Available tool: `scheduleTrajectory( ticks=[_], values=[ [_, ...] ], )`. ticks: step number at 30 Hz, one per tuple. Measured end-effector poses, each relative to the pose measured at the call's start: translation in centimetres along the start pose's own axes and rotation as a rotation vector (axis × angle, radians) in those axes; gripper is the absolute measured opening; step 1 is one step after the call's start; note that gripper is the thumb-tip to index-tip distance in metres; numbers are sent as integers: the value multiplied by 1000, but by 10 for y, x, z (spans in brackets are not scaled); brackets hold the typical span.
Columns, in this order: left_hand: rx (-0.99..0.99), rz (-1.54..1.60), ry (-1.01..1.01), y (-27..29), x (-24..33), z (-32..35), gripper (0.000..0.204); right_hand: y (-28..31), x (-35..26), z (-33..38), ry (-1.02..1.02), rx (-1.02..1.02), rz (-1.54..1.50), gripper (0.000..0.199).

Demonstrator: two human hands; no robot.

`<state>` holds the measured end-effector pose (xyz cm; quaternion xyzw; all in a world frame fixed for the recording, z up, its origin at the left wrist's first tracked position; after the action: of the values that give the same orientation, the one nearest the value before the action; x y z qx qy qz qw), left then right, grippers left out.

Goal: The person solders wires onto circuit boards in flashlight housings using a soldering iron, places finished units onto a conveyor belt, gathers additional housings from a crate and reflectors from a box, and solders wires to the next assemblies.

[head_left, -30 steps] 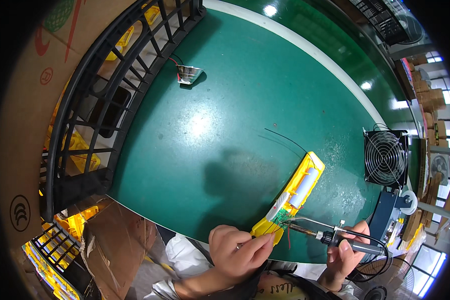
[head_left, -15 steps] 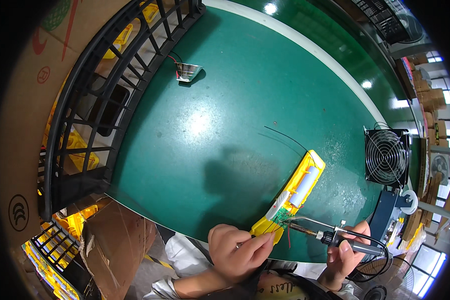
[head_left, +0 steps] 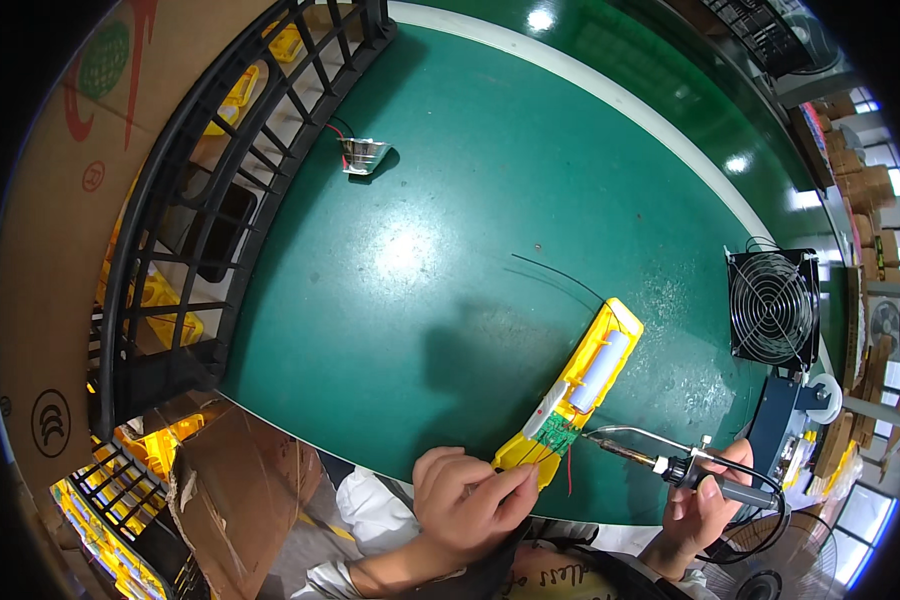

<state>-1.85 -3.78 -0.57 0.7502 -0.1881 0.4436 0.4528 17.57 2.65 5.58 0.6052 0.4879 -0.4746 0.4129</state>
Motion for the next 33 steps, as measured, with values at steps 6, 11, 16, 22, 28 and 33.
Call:
scheduleTrajectory(
  ticks=[6,11,16,22,28,33],
  values=[
    [-270,-93,100,16,22,-26,46,19,8,-7,76,54,-84,34],
    [-412,-202,86,3,28,-56,55,41,17,-15,85,164,-114,29],
    [-285,-287,-20,-56,34,-178,46,71,40,-23,152,208,20,18],
    [-90,-394,44,-158,41,-364,41,73,28,-36,83,225,215,16],
    [85,-398,64,-194,31,-459,57,73,38,-43,117,200,204,19],
    [105,-405,-65,-158,56,-393,57,81,53,-43,138,319,260,24]
  ],
)
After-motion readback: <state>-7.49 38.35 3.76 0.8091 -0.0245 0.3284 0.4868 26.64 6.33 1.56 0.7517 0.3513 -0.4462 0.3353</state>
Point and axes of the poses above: each hand's wrist, its own z-axis away from the middle knuckle, its own y-axis out of the back of the hand, x = y × z, the point moved 2 cm from there along -z, towards the middle knuckle, and after that the axes turned 14 degrees about y, right-handed, at the moved point
